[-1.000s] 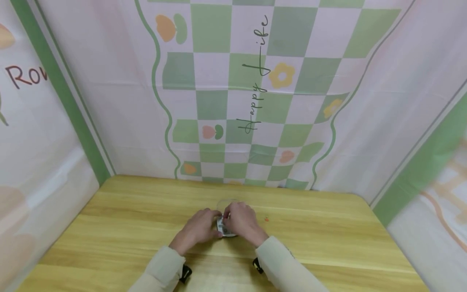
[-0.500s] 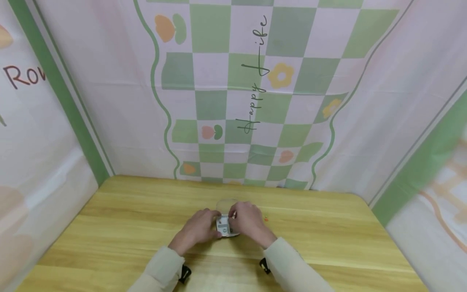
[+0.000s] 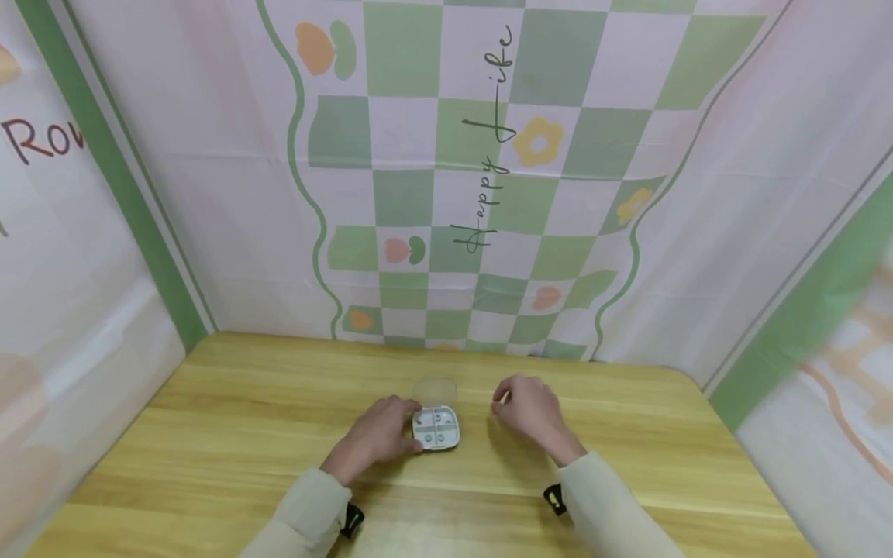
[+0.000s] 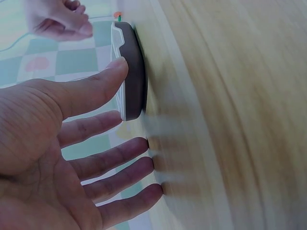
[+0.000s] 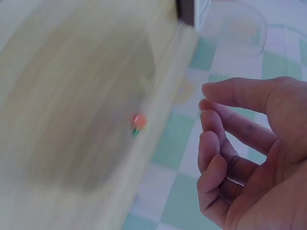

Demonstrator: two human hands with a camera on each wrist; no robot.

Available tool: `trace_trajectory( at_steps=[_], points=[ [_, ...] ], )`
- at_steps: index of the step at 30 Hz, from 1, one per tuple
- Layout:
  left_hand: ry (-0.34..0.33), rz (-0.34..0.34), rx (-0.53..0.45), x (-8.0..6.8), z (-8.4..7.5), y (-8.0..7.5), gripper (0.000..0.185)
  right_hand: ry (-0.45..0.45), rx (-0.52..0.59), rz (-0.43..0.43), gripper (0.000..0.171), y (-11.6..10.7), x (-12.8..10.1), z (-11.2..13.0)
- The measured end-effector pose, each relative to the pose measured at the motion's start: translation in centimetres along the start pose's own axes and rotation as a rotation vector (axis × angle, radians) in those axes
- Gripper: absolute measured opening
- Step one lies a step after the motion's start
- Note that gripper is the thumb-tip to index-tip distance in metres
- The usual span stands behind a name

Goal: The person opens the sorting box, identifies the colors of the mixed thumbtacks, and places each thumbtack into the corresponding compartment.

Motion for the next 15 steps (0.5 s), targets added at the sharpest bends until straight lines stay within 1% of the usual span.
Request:
trace_trajectory(
  at_steps=[3,6,11,15],
  points=[
    [0.001,0.004,0.003,0.0,0.0,0.0,0.060,0.036,-0.011,0.006,0.005,-0.4,0.0,-1.6],
    [0.001,0.007,0.000,0.0,0.0,0.1,0.060,0.060,-0.022,0.019,0.004,-0.4,0.0,-2.6],
    [-0.002,0.007,-0.005,-0.1,0.0,0.1,0.061,0.084,-0.040,0.048,0.007,-0.1,-0.3,-3.4],
    [-0.009,0.010,-0.010,-0.1,0.1,0.2,0.061,0.077,-0.050,0.061,0.006,0.4,-0.4,-3.7]
  ],
)
Point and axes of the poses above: each hand's wrist, its own x-axis towards the middle knuckle, its own y-axis out of the palm, z = x × y, the point moved 9 cm from there along x, towards the middle knuckle, and after that the axes turned 10 degrees about -z, right-handed, at the moved point
